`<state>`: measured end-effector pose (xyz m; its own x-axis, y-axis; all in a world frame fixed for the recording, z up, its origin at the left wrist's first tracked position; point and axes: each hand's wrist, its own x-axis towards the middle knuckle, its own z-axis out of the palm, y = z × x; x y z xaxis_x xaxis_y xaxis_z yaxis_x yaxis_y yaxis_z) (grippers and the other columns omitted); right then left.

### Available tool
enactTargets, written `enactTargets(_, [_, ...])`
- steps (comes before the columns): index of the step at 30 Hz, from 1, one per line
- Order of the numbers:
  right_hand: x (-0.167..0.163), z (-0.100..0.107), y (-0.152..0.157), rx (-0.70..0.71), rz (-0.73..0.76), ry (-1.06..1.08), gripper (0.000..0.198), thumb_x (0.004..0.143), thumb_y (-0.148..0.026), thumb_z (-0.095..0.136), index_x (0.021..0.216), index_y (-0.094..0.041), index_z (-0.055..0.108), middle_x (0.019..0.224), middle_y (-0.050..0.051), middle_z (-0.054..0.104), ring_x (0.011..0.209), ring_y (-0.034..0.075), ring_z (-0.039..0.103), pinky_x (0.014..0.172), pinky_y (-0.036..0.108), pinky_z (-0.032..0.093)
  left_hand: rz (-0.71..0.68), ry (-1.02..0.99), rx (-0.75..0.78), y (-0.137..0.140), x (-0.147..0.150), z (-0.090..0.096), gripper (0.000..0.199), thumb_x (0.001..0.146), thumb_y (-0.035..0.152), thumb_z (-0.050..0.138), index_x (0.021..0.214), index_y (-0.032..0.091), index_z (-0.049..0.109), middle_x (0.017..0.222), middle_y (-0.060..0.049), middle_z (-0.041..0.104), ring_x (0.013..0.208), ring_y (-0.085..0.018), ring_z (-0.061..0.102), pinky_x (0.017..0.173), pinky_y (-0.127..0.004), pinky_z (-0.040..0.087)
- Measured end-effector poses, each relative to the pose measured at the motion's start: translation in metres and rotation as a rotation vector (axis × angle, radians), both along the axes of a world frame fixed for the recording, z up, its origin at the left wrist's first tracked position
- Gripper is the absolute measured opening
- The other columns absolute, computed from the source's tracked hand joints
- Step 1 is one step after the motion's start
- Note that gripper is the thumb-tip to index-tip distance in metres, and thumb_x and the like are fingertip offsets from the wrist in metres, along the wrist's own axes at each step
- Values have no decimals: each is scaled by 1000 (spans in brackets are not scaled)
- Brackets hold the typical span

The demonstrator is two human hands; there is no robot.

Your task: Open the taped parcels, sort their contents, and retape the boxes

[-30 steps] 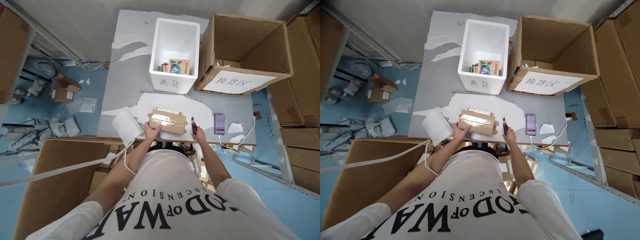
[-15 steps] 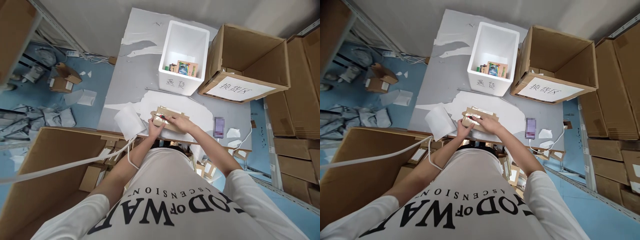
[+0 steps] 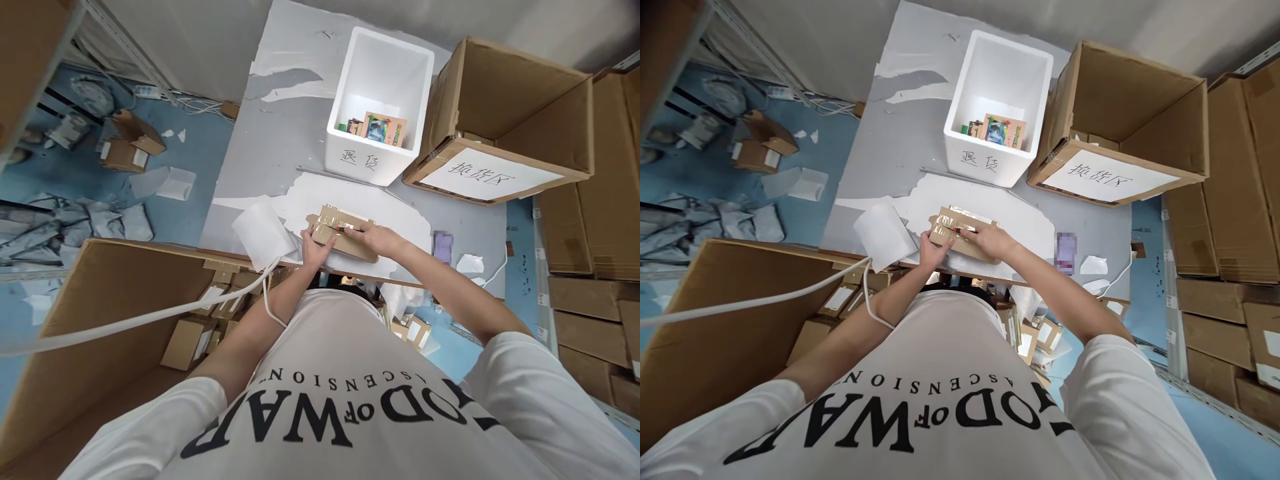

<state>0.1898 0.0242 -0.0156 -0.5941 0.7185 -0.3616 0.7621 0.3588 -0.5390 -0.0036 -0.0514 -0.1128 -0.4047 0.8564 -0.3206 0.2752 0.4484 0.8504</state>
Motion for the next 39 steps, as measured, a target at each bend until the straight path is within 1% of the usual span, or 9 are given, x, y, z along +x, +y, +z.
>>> enactTargets(6, [60, 37, -16, 40, 228, -421, 69, 82, -4, 47, 143, -36, 43, 108, 9, 64, 77, 19, 63, 65, 29, 41, 7, 27, -21, 0, 1, 2, 67, 64, 44, 80, 113, 19, 42, 109, -11, 61, 106, -28, 61, 93, -43, 48])
enactTargets(11, [113, 52, -43, 19, 245, -652, 80, 81, -2, 39, 149, -41, 26, 107, 9, 63, 69, 19, 64, 58, 27, 38, -3, 68, -25, -1, 5, 2, 66, 64, 45, 79, 112, 18, 43, 110, -12, 60, 108, -29, 60, 95, -43, 47])
enactTargets(17, [116, 51, -57, 44, 165, -616, 80, 82, -2, 38, 149, -43, 27, 109, 8, 63, 65, 16, 62, 56, 27, 37, -20, 67, -22, -1, 3, -1, 64, 64, 47, 78, 110, 19, 43, 109, -12, 60, 106, -29, 61, 94, -44, 47])
enactTargets(22, [160, 63, -82, 156, -50, -355, 61, 92, -19, 35, 149, -40, 29, 108, 6, 64, 81, 20, 62, 68, 30, 47, -31, 55, -21, 0, 2, 0, 65, 64, 46, 79, 110, 19, 42, 110, -12, 59, 108, -29, 60, 95, -44, 46])
enactTargets(25, [177, 32, -96, 318, -408, -237, 59, 96, -32, 30, 153, -27, 21, 117, 11, 59, 100, 27, 58, 81, 39, 49, -33, 39, -7, 1, 1, -3, 65, 64, 47, 79, 110, 19, 42, 110, -12, 59, 108, -27, 60, 96, -43, 46])
enactTargets(27, [170, -11, -97, 368, -682, -222, 60, 95, -32, 25, 153, -18, 20, 117, 16, 55, 102, 29, 56, 86, 43, 48, -42, 27, 0, 1, 0, -4, 66, 64, 47, 80, 110, 19, 42, 111, -12, 58, 108, -26, 59, 95, -43, 47])
enactTargets(30, [141, -85, -88, 265, -974, -243, 61, 92, -28, 28, 151, -13, 25, 117, 18, 47, 103, 29, 54, 92, 45, 45, -49, 6, -4, 0, -2, -5, 66, 64, 47, 80, 110, 19, 42, 112, -12, 59, 107, -26, 60, 95, -42, 47])
enactTargets(34, [108, -147, -79, 92, -1087, -281, 62, 88, -23, 34, 149, -14, 28, 123, 19, 40, 114, 32, 44, 98, 49, 37, -58, -7, -19, 0, -5, -3, 68, 63, 49, 81, 111, 19, 42, 114, -12, 59, 107, -25, 60, 95, -42, 48])
enactTargets(39, [100, -165, -81, 73, -1137, -273, 63, 86, -22, 35, 149, -19, 28, 131, 20, 36, 123, 36, 36, 102, 55, 32, -55, -24, -31, -2, -6, 0, 70, 61, 50, 82, 111, 19, 43, 112, -11, 60, 107, -24, 60, 94, -41, 48])
